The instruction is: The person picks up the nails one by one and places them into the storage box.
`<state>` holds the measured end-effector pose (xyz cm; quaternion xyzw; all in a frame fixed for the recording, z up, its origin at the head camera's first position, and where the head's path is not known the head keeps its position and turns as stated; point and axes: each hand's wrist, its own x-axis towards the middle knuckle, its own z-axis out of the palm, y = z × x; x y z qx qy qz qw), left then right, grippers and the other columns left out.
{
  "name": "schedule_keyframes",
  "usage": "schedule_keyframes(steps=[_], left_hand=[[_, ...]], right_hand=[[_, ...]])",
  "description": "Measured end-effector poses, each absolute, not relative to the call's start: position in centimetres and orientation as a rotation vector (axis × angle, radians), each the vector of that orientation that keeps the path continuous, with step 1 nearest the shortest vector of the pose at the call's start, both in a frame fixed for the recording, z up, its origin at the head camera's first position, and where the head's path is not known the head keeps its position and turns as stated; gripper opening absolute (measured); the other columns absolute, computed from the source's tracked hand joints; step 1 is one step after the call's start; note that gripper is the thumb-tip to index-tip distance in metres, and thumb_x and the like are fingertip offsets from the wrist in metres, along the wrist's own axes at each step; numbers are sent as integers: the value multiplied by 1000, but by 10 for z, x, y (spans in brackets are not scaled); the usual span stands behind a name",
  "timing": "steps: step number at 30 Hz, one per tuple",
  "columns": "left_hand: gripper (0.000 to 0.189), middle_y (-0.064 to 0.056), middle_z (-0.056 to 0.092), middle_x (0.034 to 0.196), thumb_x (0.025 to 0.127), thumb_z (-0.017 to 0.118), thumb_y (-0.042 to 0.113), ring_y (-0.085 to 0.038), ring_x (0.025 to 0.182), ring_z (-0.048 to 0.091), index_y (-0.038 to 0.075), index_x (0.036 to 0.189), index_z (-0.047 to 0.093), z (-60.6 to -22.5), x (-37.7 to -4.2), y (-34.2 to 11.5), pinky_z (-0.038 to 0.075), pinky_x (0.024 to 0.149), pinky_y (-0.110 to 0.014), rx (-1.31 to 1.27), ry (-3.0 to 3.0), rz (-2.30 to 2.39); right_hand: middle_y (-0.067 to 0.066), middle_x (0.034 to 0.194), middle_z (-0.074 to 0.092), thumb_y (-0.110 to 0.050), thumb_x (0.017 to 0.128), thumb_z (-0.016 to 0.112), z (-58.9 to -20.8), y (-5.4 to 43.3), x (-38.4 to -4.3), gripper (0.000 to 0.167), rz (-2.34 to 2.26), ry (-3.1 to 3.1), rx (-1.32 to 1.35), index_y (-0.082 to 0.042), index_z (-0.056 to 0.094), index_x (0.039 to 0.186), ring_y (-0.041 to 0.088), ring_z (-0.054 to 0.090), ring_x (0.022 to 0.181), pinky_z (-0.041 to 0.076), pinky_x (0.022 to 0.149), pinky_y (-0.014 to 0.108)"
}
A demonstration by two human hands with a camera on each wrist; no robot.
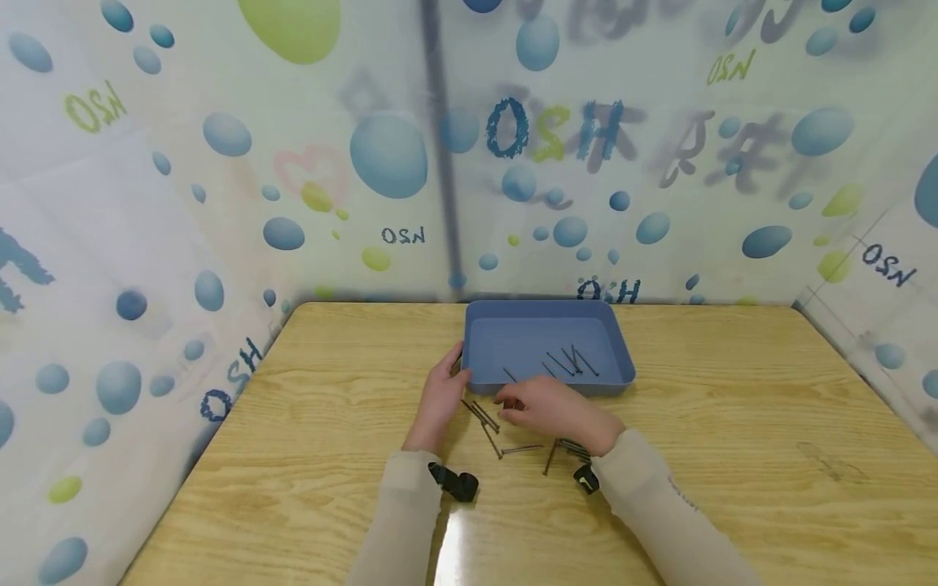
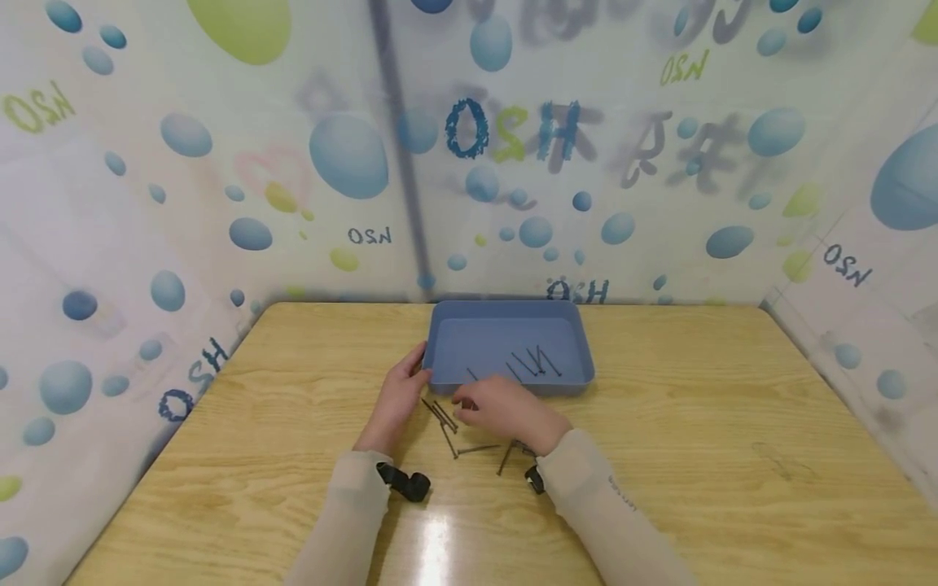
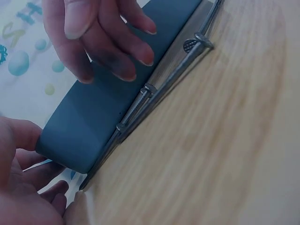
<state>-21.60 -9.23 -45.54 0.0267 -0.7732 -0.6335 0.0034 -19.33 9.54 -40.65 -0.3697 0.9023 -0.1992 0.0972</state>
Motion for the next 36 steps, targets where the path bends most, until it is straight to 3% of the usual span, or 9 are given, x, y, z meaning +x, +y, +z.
schedule_keyframes(steps=[6, 13, 20, 25, 36], left_hand=[[51, 4, 31, 141, 91, 47, 14, -16, 131, 21, 18, 139, 33, -454, -215, -92, 23, 103, -38, 93, -2430, -1994], [52, 3, 30, 142, 91, 47, 14, -17, 131, 21, 17, 140, 32, -449, -213, -92, 24, 102, -39, 79, -2430, -2006], [52, -5, 27, 143, 91, 46, 10, -23, 132, 19, 10, 140, 30, -433, -204, -91, 23, 103, -41, 56, -2422, -2052], [52, 0, 28, 143, 91, 46, 10, -19, 131, 19, 13, 140, 30, -438, -207, -92, 23, 103, -40, 78, -2405, -2092], [52, 7, 30, 141, 91, 46, 14, -14, 130, 22, 19, 140, 32, -454, -215, -92, 24, 102, -37, 91, -2422, -2018]], right_hand=[[-7, 93, 63, -26, 87, 57, -407, 88, -188, 28, -496, 2670, -1112, -13, 63, 111, 4, 56, 76, 46, 68, 28], [-12, 79, 57, -30, 84, 60, -409, 83, -185, 26, -389, 2719, -1196, -15, 64, 105, 2, 52, 68, 45, 63, 25], [-5, 81, 51, -28, 84, 59, -416, 77, -178, 31, -276, 2769, -1235, -15, 61, 113, 7, 46, 67, 43, 59, 24], [-4, 80, 46, -31, 84, 59, -420, 75, -176, 33, -186, 2804, -1195, -16, 60, 113, 7, 43, 61, 40, 53, 23], [-2, 78, 48, -34, 83, 60, -417, 71, -170, 23, -153, 2880, -1127, -13, 65, 92, 9, 47, 60, 43, 54, 27]])
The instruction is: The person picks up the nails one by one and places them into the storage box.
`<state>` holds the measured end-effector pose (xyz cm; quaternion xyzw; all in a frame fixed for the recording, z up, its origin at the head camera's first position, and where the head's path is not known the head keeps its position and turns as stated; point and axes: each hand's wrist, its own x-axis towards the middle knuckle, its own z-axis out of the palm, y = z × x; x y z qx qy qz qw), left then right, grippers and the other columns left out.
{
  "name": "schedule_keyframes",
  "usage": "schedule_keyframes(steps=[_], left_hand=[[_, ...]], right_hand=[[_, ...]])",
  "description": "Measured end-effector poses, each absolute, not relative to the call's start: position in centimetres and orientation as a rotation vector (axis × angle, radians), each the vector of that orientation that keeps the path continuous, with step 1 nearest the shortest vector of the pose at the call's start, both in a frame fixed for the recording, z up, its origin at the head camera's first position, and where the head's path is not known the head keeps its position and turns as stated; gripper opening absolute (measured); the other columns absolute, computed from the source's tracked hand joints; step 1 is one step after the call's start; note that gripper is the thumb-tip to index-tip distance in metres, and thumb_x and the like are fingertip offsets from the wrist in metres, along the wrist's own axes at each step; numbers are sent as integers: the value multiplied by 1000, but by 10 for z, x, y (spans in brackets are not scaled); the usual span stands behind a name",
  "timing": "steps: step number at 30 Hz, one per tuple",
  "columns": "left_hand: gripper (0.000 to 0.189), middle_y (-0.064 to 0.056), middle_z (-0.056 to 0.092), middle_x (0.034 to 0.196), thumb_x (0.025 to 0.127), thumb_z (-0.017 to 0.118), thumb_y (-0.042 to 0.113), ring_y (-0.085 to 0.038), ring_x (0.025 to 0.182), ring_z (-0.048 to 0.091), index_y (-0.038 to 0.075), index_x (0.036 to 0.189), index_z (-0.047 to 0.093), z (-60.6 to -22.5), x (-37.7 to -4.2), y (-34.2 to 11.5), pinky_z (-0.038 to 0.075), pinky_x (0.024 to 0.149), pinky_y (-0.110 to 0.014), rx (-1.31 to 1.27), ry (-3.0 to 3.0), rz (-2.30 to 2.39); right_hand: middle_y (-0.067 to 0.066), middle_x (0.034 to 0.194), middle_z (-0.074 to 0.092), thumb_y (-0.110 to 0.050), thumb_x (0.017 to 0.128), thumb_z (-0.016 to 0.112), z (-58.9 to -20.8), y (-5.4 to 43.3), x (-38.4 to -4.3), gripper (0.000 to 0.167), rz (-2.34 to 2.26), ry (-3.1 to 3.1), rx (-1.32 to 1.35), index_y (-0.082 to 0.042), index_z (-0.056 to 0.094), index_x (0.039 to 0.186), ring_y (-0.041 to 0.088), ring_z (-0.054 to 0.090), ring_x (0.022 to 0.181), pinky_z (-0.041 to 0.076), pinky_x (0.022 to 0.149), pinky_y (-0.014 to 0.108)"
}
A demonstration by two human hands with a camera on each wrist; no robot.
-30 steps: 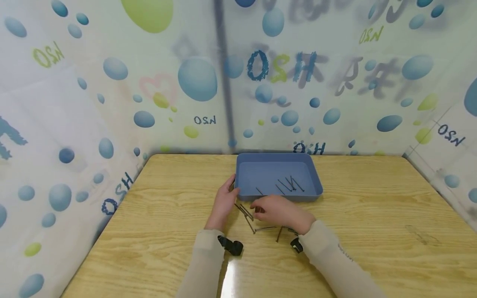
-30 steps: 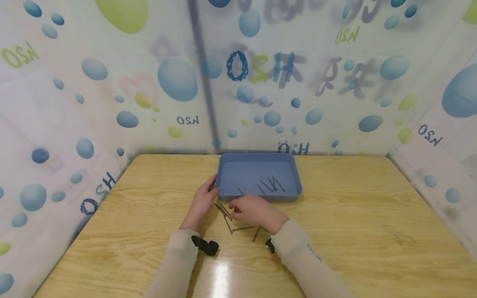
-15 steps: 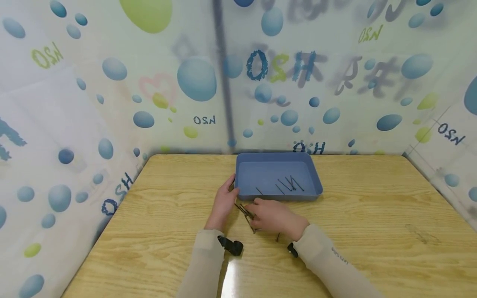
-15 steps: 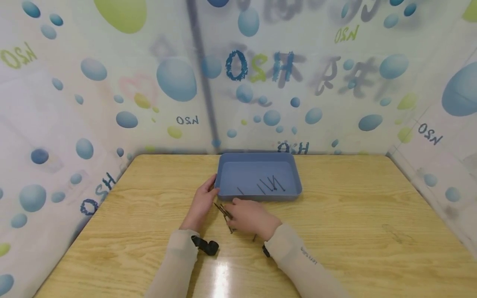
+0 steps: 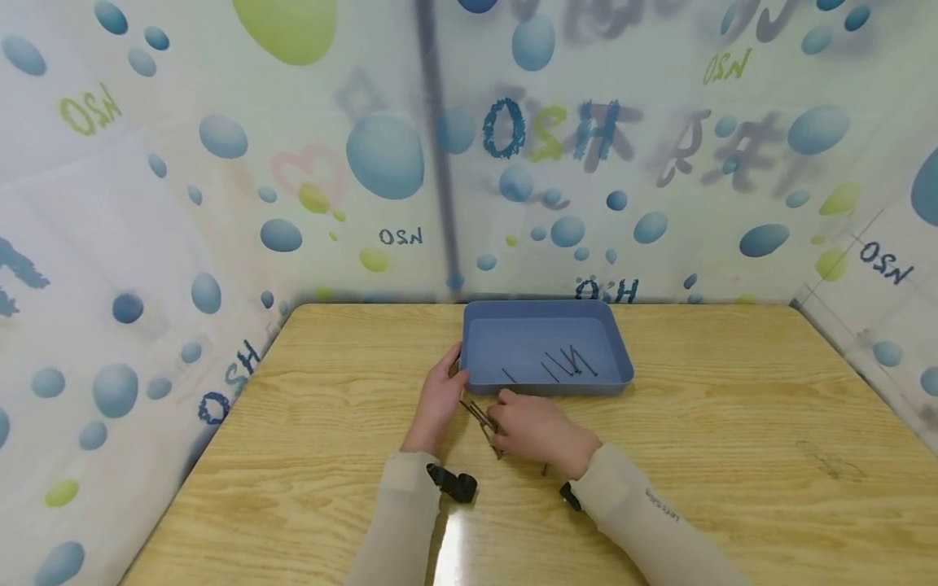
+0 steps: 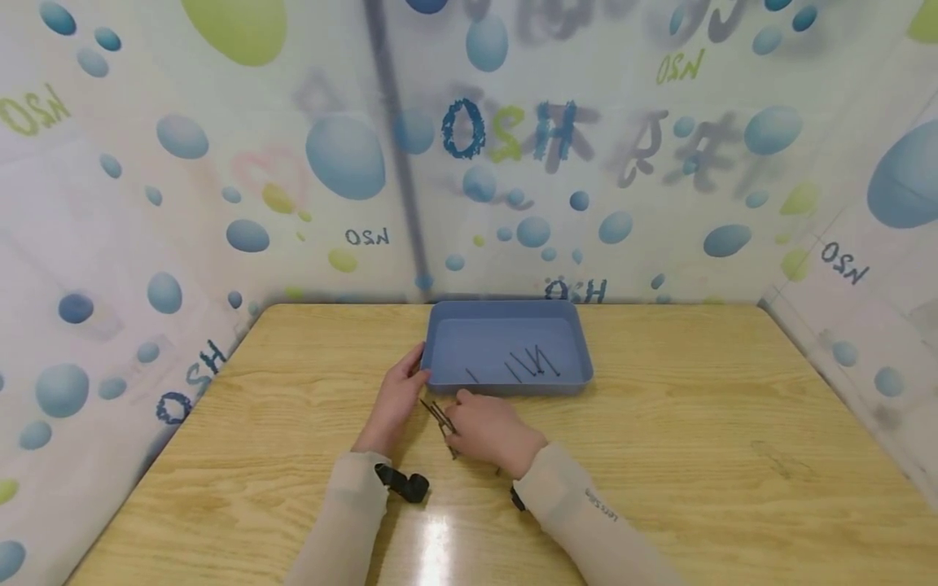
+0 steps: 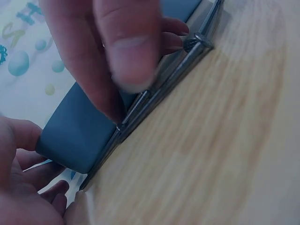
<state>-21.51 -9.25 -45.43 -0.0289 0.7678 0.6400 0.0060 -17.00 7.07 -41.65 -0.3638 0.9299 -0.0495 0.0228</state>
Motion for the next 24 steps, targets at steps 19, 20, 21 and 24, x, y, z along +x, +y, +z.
schedule_keyframes(steps=[19, 20, 21, 24], left_hand=[[51, 6, 31, 141, 91, 46, 15, -14, 130, 21, 17, 140, 32, -455, -214, -93, 23, 103, -36, -70, 2436, 1983], [51, 6, 31, 141, 91, 46, 15, -14, 130, 22, 18, 140, 33, -455, -214, -93, 23, 103, -36, -74, 2434, 1981], [51, 6, 31, 141, 91, 46, 15, -15, 130, 21, 18, 140, 32, -454, -214, -93, 23, 103, -37, -70, 2433, 1982], [51, 5, 30, 141, 91, 46, 14, -16, 131, 21, 17, 140, 32, -453, -213, -93, 22, 103, -38, -65, 2429, 1985]], right_hand=[[-1, 70, 52, -20, 82, 63, -421, 68, -166, 7, -177, 3007, -1046, -14, 62, 85, 12, 48, 54, 38, 44, 27], [-2, 70, 52, -20, 82, 62, -421, 68, -167, 6, -176, 3006, -1048, -14, 62, 85, 11, 47, 54, 38, 43, 26], [-2, 69, 52, -20, 83, 62, -422, 67, -167, 5, -175, 3004, -1046, -15, 62, 84, 11, 47, 54, 37, 43, 26], [-2, 68, 51, -21, 83, 61, -422, 66, -168, 6, -164, 3000, -1040, -15, 61, 82, 11, 47, 53, 37, 43, 27]])
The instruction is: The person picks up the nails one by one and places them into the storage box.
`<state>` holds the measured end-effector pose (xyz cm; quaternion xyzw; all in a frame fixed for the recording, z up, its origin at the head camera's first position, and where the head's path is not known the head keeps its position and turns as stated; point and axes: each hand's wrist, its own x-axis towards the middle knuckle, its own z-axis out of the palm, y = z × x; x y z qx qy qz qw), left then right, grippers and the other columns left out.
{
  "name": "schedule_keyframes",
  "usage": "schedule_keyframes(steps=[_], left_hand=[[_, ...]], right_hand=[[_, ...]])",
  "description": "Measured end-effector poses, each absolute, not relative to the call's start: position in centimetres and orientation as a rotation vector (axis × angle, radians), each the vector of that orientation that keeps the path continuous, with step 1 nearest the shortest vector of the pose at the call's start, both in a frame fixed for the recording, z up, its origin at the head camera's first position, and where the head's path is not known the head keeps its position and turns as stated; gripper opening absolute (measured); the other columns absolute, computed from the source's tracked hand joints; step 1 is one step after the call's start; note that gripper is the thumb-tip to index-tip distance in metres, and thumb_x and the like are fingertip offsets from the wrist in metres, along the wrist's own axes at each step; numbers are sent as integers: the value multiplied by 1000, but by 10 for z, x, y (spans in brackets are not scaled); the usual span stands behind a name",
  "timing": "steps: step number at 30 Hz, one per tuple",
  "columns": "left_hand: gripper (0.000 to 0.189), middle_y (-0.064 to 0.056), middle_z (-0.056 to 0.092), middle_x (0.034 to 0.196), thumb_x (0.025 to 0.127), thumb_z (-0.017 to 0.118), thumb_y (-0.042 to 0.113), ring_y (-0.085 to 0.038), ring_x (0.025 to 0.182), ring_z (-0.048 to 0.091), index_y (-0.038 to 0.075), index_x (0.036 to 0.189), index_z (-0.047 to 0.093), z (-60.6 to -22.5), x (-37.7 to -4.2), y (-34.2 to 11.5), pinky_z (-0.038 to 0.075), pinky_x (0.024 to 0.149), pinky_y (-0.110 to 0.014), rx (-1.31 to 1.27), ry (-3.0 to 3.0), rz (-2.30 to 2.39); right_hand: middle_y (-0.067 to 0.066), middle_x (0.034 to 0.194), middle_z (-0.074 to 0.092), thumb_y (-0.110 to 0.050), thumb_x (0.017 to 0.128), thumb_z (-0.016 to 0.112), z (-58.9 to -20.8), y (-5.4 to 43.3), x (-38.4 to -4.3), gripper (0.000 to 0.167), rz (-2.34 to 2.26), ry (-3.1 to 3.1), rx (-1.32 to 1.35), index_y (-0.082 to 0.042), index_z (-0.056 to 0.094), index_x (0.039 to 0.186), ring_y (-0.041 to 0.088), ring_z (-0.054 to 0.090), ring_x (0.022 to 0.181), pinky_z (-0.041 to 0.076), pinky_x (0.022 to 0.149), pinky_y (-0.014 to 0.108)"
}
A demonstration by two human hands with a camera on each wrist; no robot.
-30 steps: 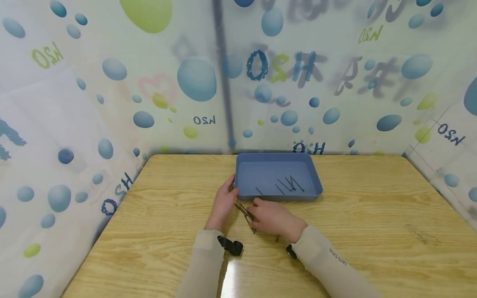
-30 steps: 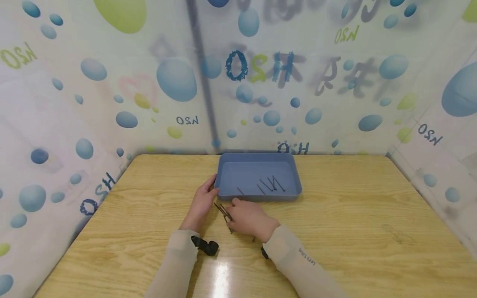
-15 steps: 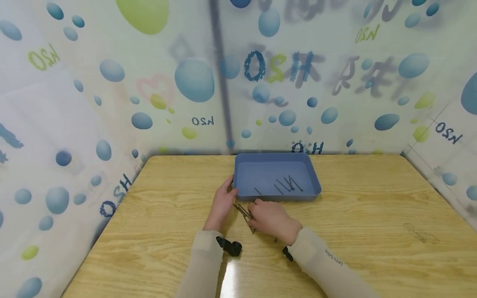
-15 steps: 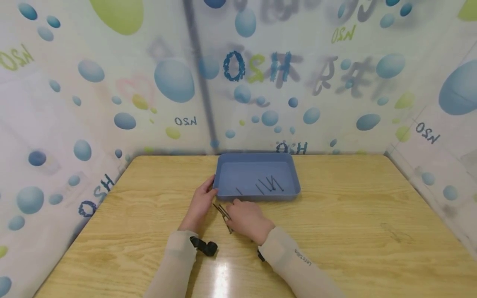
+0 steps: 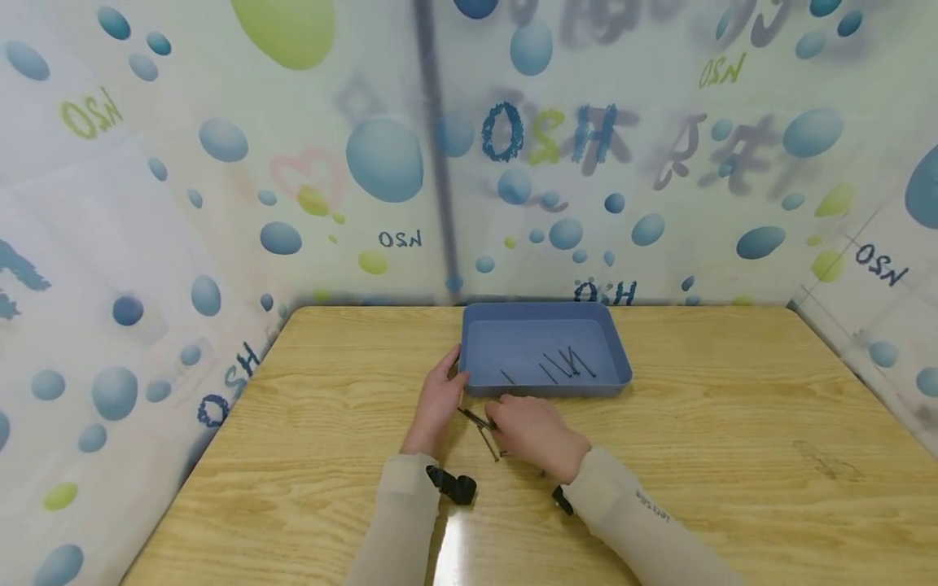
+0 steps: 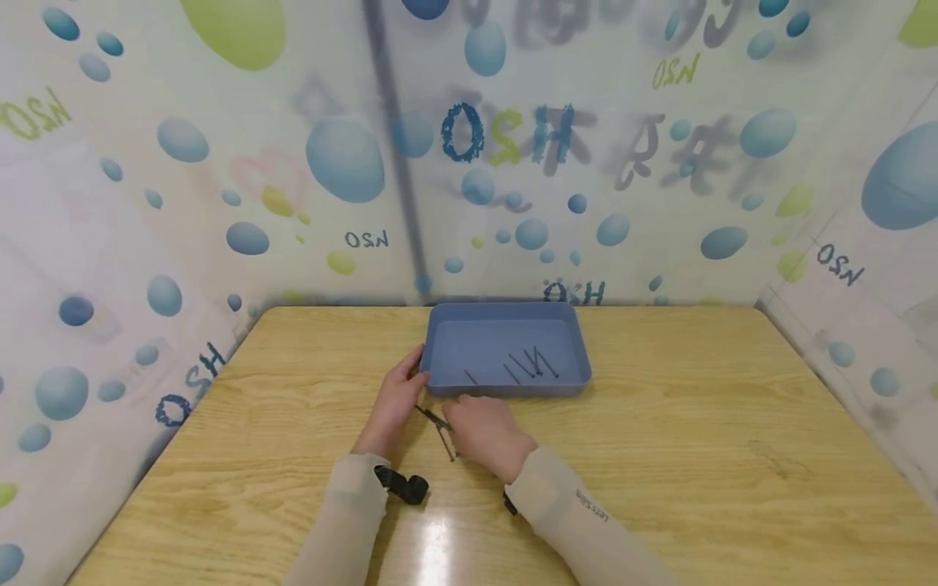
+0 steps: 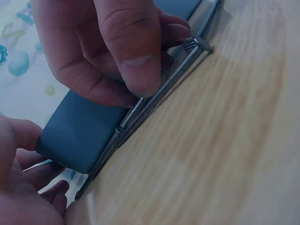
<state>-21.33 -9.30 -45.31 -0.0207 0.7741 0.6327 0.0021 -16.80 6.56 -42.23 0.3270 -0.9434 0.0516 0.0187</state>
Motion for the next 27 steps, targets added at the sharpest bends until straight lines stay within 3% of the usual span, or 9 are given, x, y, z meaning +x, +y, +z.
schedule_keyframes(steps=[11, 27], left_hand=[[51, 3, 31, 141, 90, 47, 14, -17, 131, 22, 16, 140, 33, -455, -216, -92, 22, 103, -38, -73, 2449, 1986], [52, 6, 30, 141, 90, 46, 15, -15, 130, 22, 19, 140, 32, -454, -215, -92, 22, 103, -38, -90, 2435, 1959]], right_hand=[[-4, 55, 45, -15, 82, 61, -423, 58, -170, 16, 167, -2946, 975, -15, 56, 66, 10, 42, 45, 35, 39, 26], [-3, 52, 43, -19, 82, 59, -419, 62, -170, 10, 187, -3102, 955, -14, 55, 74, 12, 42, 42, 34, 39, 28]])
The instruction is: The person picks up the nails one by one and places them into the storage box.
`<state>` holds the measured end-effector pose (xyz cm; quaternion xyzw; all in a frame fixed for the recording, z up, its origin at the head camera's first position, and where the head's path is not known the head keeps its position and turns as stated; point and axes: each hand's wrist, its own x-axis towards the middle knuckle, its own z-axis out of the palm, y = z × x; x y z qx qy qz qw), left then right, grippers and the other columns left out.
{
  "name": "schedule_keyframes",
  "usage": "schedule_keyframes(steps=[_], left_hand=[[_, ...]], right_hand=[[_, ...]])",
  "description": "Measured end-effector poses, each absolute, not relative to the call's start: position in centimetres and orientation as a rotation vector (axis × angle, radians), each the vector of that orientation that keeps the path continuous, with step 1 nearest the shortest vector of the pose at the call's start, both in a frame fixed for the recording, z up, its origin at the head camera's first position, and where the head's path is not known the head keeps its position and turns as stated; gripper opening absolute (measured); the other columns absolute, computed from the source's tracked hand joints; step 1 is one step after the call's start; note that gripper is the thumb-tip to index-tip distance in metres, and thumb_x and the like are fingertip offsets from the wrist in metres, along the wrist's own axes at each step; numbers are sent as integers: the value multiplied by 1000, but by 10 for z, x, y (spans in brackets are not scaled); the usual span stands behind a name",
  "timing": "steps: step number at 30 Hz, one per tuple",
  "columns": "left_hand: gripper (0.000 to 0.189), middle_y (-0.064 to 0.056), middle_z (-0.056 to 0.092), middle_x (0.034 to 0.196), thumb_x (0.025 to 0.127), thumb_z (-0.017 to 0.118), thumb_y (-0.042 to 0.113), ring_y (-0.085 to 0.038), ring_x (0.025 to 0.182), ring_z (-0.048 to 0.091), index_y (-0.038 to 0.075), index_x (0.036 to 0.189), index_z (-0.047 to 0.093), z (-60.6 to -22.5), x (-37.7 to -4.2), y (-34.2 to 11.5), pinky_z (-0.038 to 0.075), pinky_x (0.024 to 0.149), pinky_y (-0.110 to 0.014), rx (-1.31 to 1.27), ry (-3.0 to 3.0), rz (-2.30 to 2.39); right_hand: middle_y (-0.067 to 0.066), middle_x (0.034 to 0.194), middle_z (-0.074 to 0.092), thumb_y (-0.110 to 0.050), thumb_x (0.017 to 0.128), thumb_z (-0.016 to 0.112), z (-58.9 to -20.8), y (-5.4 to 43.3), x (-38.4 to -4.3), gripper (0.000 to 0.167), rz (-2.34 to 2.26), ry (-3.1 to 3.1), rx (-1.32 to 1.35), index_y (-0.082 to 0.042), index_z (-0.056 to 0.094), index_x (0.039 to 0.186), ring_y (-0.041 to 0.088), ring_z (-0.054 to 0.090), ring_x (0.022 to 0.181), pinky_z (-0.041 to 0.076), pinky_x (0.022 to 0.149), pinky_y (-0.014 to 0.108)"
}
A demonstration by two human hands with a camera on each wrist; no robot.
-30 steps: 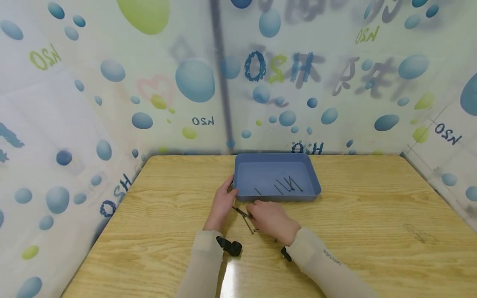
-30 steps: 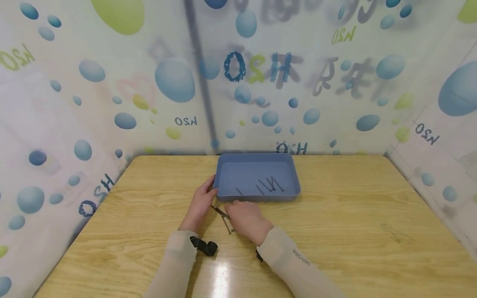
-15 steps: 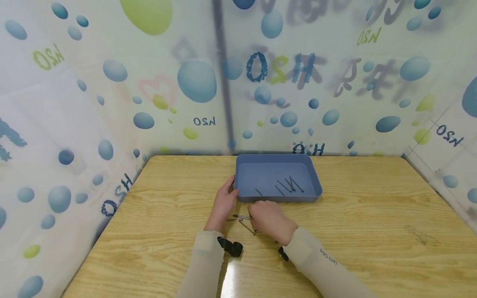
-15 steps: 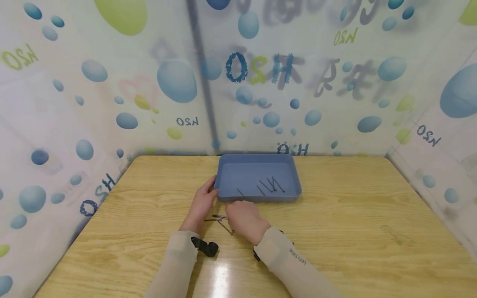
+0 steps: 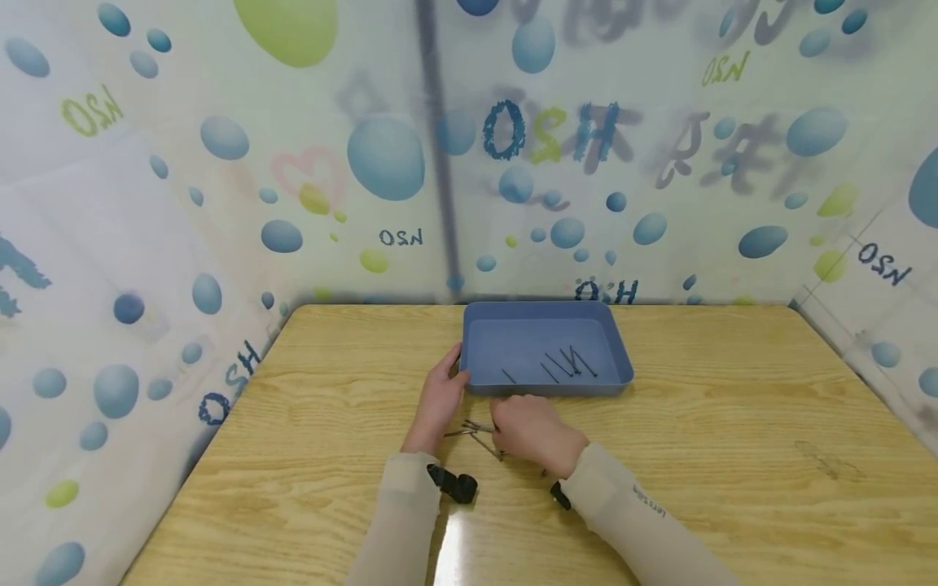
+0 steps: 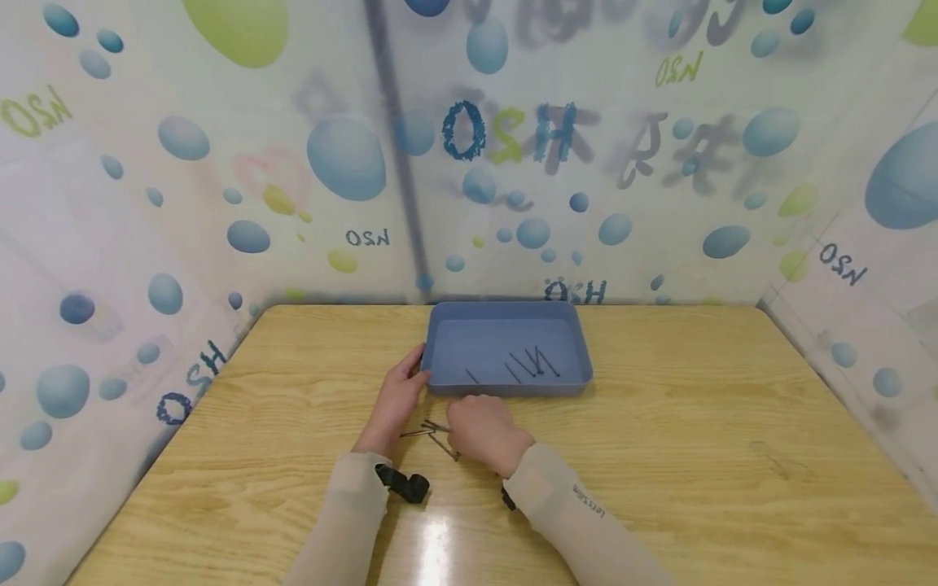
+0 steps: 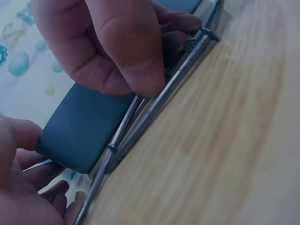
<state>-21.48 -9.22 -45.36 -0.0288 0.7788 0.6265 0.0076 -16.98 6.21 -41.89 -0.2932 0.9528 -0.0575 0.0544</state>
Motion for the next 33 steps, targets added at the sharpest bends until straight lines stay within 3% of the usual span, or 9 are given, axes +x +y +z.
schedule_keyframes(steps=[10, 22, 27, 33], left_hand=[[52, 2, 32, 141, 90, 46, 13, -18, 130, 23, 16, 140, 33, -455, -217, -92, 23, 103, -38, -68, 2502, 1935], [51, 4, 30, 142, 91, 46, 15, -18, 131, 22, 17, 140, 32, -456, -215, -94, 24, 103, -40, -93, 2480, 1928], [51, 4, 31, 141, 91, 46, 15, -18, 130, 23, 18, 140, 32, -455, -214, -93, 24, 102, -40, -76, 2487, 1925], [51, 2, 32, 141, 90, 46, 13, -18, 130, 24, 16, 140, 32, -454, -214, -93, 23, 103, -39, -66, 2500, 1924]], right_hand=[[-8, 50, 41, -11, 81, 57, -414, 66, -174, 18, -275, 2987, -1063, -17, 54, 64, 6, 39, 41, 33, 40, 23], [-12, 78, 59, -17, 85, 58, -408, 66, -179, 7, -552, 2840, -1171, -18, 65, 87, 1, 50, 63, 43, 57, 21], [-14, 79, 57, -21, 85, 61, -408, 66, -184, 7, -696, 2795, -1158, -19, 66, 89, 1, 52, 69, 44, 63, 22], [-12, 81, 60, -28, 86, 58, -405, 74, -190, 15, -1019, 2647, -1018, -18, 66, 94, 4, 55, 70, 45, 61, 23]])
